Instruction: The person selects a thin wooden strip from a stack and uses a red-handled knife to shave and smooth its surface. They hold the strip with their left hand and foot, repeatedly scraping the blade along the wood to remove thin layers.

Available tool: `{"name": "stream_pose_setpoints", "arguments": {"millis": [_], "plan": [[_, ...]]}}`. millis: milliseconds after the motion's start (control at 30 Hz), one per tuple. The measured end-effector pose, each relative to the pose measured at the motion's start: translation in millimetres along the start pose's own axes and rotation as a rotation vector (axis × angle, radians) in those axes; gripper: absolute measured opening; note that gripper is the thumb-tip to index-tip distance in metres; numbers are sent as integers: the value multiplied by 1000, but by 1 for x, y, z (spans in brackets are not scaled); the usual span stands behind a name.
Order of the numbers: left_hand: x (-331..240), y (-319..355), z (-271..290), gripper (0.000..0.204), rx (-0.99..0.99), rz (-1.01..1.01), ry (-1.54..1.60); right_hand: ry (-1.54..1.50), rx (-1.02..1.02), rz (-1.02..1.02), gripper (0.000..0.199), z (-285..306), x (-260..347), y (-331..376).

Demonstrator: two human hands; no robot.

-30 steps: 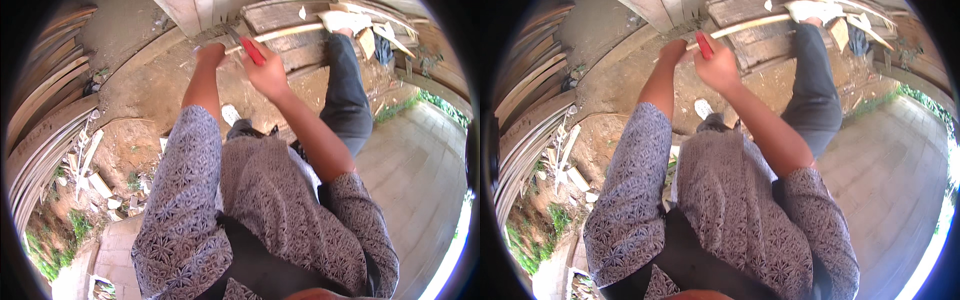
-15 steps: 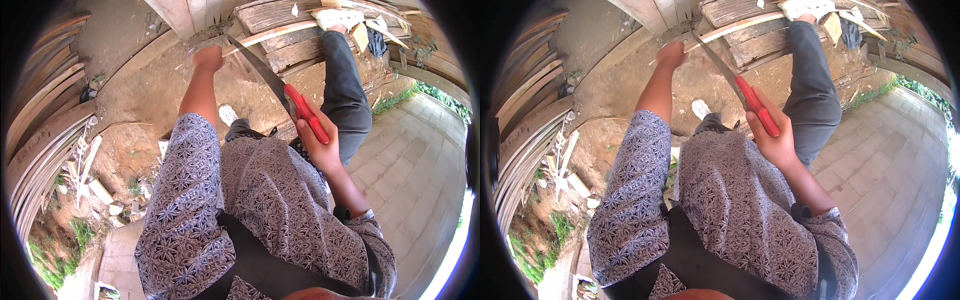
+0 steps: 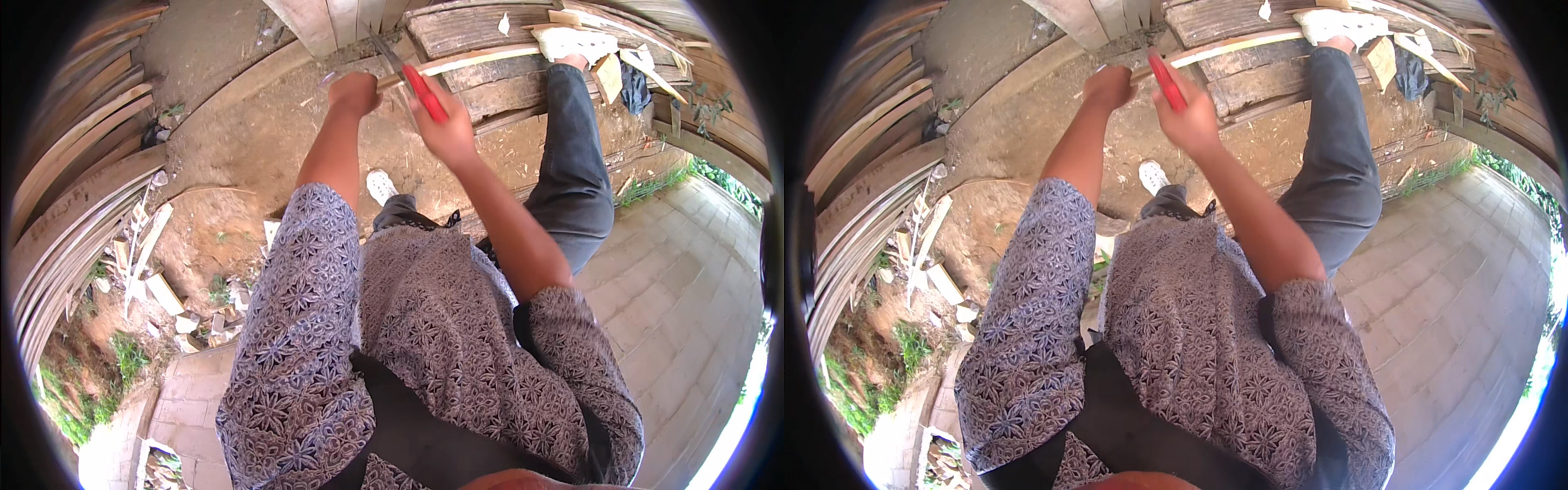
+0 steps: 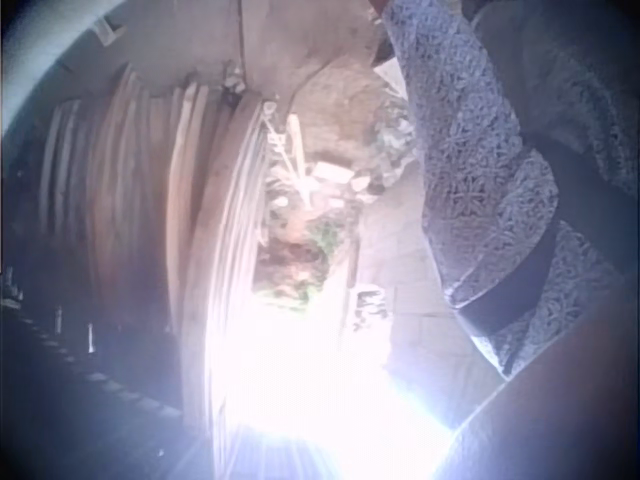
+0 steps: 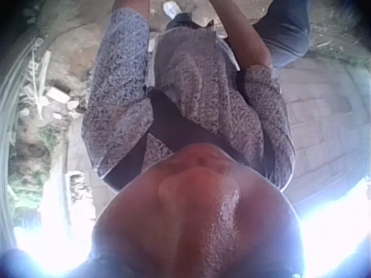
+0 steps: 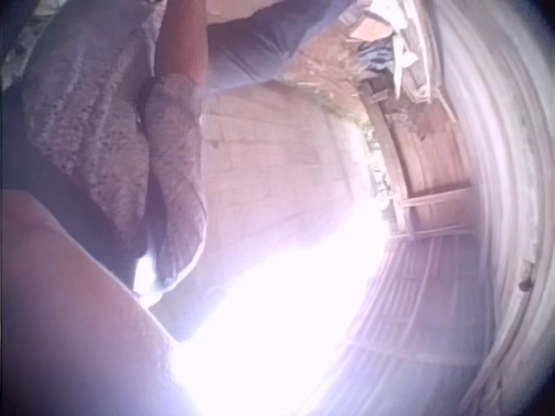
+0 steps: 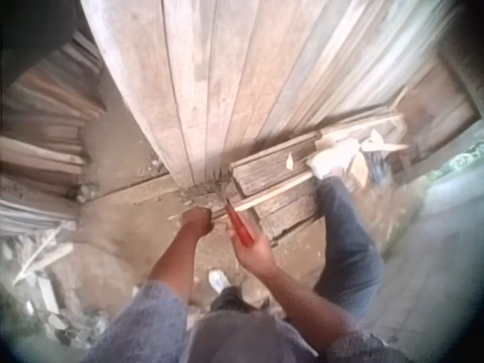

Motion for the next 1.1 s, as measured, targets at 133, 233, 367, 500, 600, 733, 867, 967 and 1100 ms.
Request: {"name": "stream_pose_setpoints", "arguments": {"millis": [133,233,367,500,600,733,867,967,1100], "plan": [[7,-6,-12,25,10,41,9,-54,89,-139,51,69,82,72],[2,-1,-9,24,-19,6,-14,-113,101,-264,50,125,135,107],[4,-5,-18,24,-46,-2,-50,-61,110,-196,48,109,121,85],[-5,-5,-5,25,-47,5,-5,-47,19,-124,46,27,26,-2],[-3,-5,-7,25,0,23,-20,-133,53,-279,46,-5,0,-55],[-6,-2,-3,26,-18,-13,-47,-28,-22,-79,49,-2,-10,-13],[5,1,-11,26,-47,25,-34,-39,33,-43,48,46,58,63],[1,5,-11,25,-54,14,-37,-66,99,-256,49,110,113,105],[3,0,-22,20,-84,11,-50,-73,131,-244,48,117,131,95]]}}
Point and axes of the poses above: each hand's wrist, its own y-axis away from the middle knuckle, its own z-axis out of the back of the hand, x = y × z, the point moved 5 cm from there along -y, towards the middle knuckle, and after that the axes turned 11 degrees about z, right-handed, at the moved point
